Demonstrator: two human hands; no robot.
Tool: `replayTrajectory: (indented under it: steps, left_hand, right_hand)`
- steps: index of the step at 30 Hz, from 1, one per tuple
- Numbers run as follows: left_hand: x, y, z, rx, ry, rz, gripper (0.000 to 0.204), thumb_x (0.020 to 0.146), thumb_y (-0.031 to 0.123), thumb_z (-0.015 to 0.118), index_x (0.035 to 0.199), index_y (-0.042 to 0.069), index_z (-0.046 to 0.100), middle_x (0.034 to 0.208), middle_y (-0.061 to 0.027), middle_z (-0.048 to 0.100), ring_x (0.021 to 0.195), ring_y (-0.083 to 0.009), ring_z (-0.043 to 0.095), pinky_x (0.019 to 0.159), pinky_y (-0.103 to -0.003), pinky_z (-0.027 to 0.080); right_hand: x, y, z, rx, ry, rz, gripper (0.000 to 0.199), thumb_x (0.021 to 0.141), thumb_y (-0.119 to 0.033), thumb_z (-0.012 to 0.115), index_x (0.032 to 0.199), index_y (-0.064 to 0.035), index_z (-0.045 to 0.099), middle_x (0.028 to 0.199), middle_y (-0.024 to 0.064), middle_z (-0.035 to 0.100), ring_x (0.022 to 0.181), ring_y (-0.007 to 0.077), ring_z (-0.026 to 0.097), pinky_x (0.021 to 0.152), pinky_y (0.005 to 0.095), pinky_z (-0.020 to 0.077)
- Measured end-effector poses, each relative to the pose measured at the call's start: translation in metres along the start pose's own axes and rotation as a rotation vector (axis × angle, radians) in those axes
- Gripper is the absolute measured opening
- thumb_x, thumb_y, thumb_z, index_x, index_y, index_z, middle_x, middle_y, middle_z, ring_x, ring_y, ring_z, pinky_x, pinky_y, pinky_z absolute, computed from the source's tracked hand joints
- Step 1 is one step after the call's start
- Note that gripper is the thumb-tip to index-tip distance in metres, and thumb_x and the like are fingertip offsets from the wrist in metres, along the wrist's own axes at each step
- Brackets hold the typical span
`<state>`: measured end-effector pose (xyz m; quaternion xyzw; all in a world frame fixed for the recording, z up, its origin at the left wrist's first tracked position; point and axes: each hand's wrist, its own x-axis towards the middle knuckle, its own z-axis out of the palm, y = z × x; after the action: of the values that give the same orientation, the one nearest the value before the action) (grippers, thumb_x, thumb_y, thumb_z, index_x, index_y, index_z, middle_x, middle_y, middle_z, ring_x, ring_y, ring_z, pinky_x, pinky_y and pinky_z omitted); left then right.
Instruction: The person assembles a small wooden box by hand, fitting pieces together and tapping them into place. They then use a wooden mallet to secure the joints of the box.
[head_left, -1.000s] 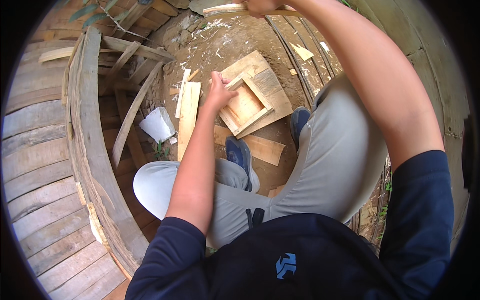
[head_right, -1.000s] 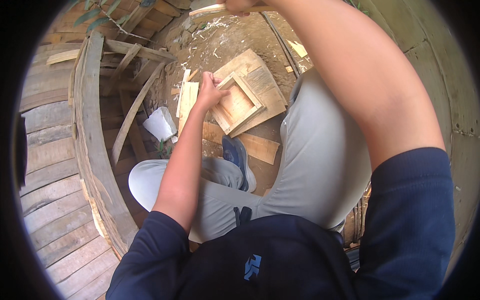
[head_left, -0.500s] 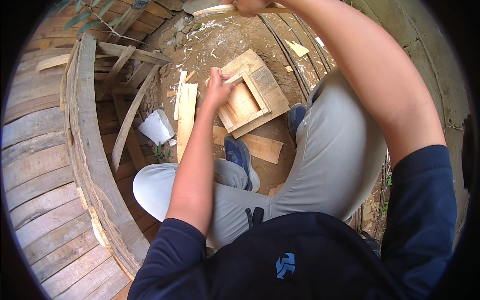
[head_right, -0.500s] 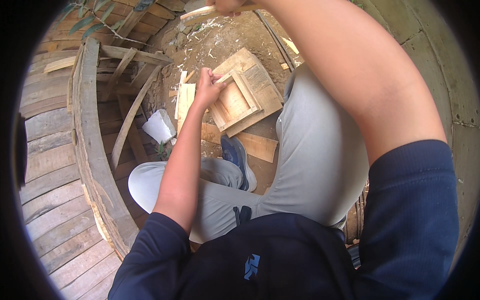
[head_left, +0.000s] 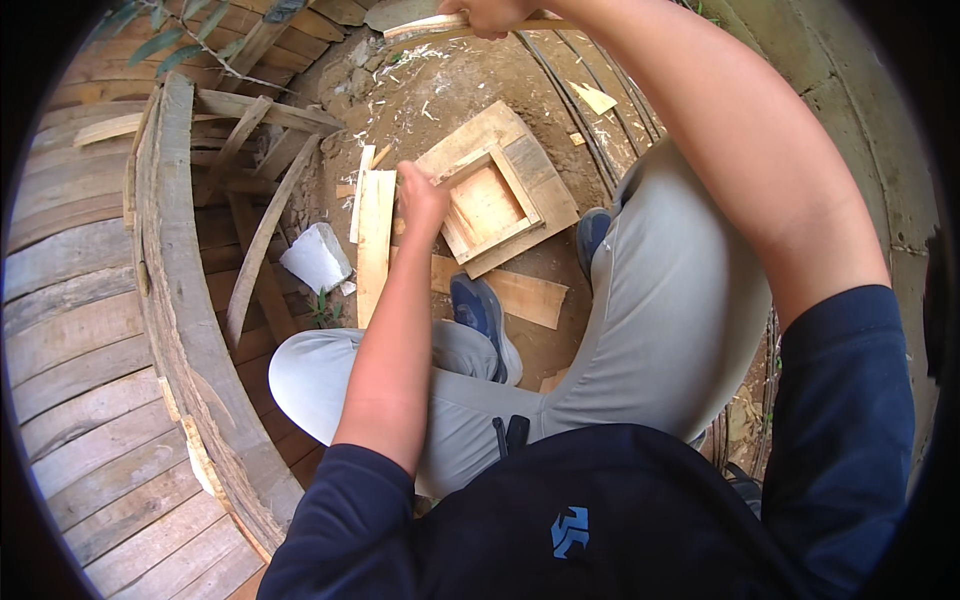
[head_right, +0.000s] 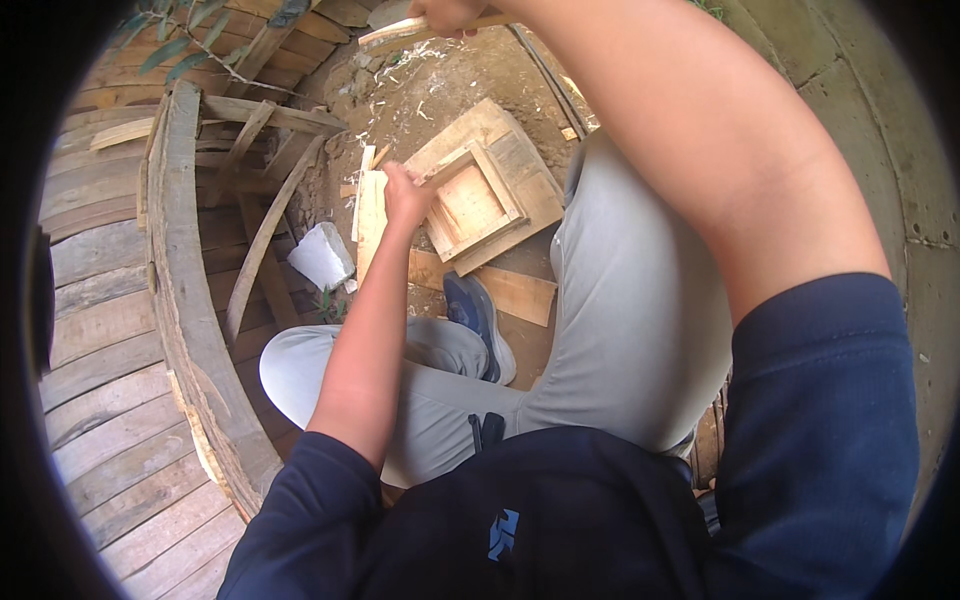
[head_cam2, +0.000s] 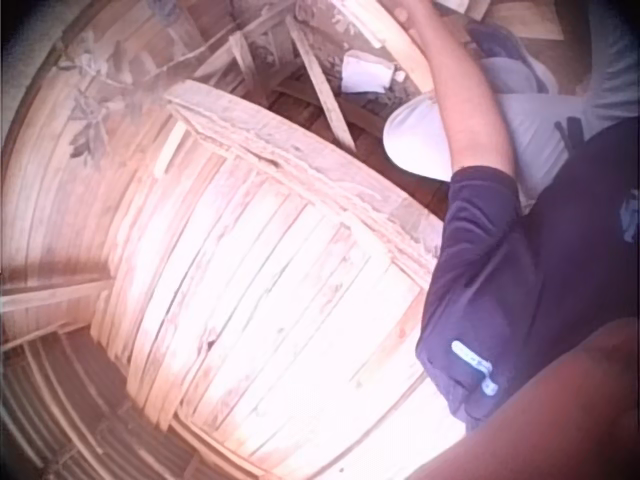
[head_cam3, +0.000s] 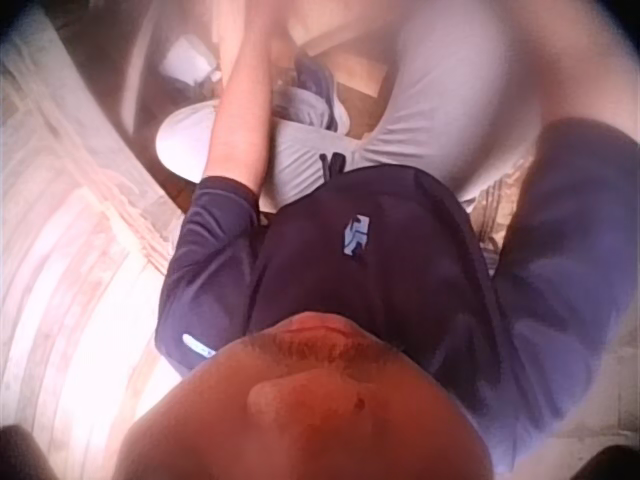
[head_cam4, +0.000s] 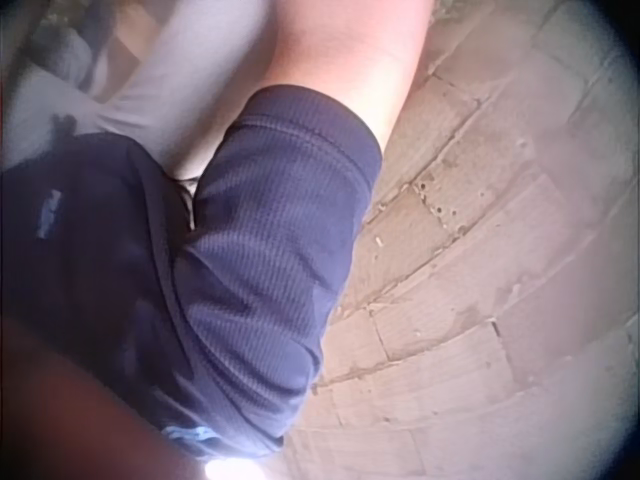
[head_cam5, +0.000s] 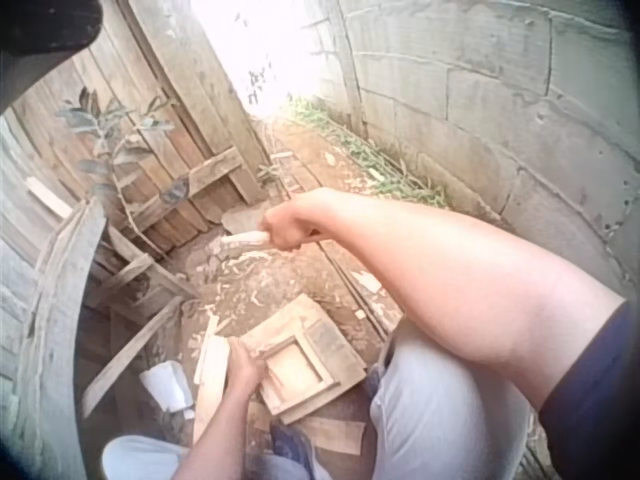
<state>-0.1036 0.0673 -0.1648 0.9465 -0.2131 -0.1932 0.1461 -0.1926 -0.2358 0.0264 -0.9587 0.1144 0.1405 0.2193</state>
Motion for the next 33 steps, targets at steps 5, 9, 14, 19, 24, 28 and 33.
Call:
replayTrajectory:
  steps: [5, 9, 14, 19, 24, 28, 33]
  left_hand:
    - [-0.011, -0.013, 0.01, -0.282, 0.069, -0.299, 0.078, 0.072, 0.012, 0.086, 0.126, -0.013, 0.035, 0.119, -0.0296, 0.061, 0.109, -0.035, 0.067, 0.091, -0.04, 0.056]
    - [-0.021, -0.012, 0.002, -0.182, 0.12, -0.186, 0.077, 0.073, 0.014, 0.084, 0.127, -0.012, 0.036, 0.12, -0.0291, 0.06, 0.108, -0.033, 0.067, 0.09, -0.04, 0.055]
    - [-0.032, 0.016, -0.008, -0.378, 0.11, -0.211, 0.08, 0.074, 0.017, 0.083, 0.13, -0.011, 0.035, 0.121, -0.0266, 0.059, 0.114, -0.0341, 0.062, 0.1, -0.04, 0.05]
    - [-0.016, 0.011, -0.002, -0.409, 0.126, -0.237, 0.084, 0.073, 0.015, 0.083, 0.135, -0.01, 0.032, 0.122, -0.0245, 0.059, 0.112, -0.0315, 0.062, 0.098, -0.039, 0.05]
    - [-0.005, -0.013, 0.001, -0.541, 0.018, -0.176, 0.084, 0.074, 0.012, 0.082, 0.136, -0.01, 0.03, 0.125, -0.0252, 0.059, 0.111, -0.0298, 0.062, 0.098, -0.04, 0.05]
    - [-0.009, -0.004, 0.002, -0.675, 0.006, -0.101, 0.08, 0.074, 0.006, 0.081, 0.133, -0.005, 0.028, 0.124, -0.0231, 0.06, 0.108, -0.0282, 0.063, 0.095, -0.038, 0.051]
    - [-0.013, 0.012, -0.005, -0.779, -0.021, 0.167, 0.068, 0.075, 0.003, 0.082, 0.118, 0.007, 0.03, 0.118, -0.0181, 0.06, 0.1, -0.0205, 0.063, 0.088, -0.034, 0.053]
  right_hand:
    - [0.004, 0.015, 0.002, -0.048, 0.016, 0.001, 0.029, 0.081, -0.011, 0.06, 0.108, -0.006, 0.072, 0.093, 0.0137, 0.074, 0.086, 0.0289, 0.07, 0.072, 0.0454, 0.0526]
    - [0.012, 0.008, 0.0, -0.009, -0.011, -0.012, 0.029, 0.08, -0.011, 0.06, 0.106, -0.0044, 0.072, 0.093, 0.0142, 0.074, 0.085, 0.0299, 0.07, 0.072, 0.0463, 0.0529]
    - [0.011, 0.003, 0.002, -0.069, -0.033, -0.014, 0.029, 0.08, -0.01, 0.06, 0.105, -0.0041, 0.072, 0.092, 0.014, 0.074, 0.084, 0.0296, 0.07, 0.072, 0.0466, 0.0533]
    - [0.015, 0.013, 0.005, -0.006, 0.003, -0.047, 0.03, 0.08, -0.01, 0.06, 0.107, -0.0055, 0.072, 0.095, 0.0136, 0.074, 0.087, 0.029, 0.07, 0.074, 0.0459, 0.0533]
    - [0.008, 0.003, -0.002, -0.059, -0.021, -0.01, 0.033, 0.08, -0.01, 0.06, 0.11, -0.0068, 0.071, 0.096, 0.0134, 0.074, 0.09, 0.0287, 0.069, 0.075, 0.0454, 0.0533]
    - [0.005, 0.002, -0.001, -0.069, 0.002, 0.006, 0.033, 0.08, -0.009, 0.059, 0.111, -0.0067, 0.071, 0.096, 0.0145, 0.074, 0.09, 0.0296, 0.069, 0.074, 0.0454, 0.0532]
    - [-0.003, 0.001, -0.003, -0.006, 0.017, -0.04, 0.032, 0.08, -0.009, 0.059, 0.11, -0.0063, 0.071, 0.096, 0.0157, 0.074, 0.088, 0.0303, 0.069, 0.073, 0.046, 0.0528]
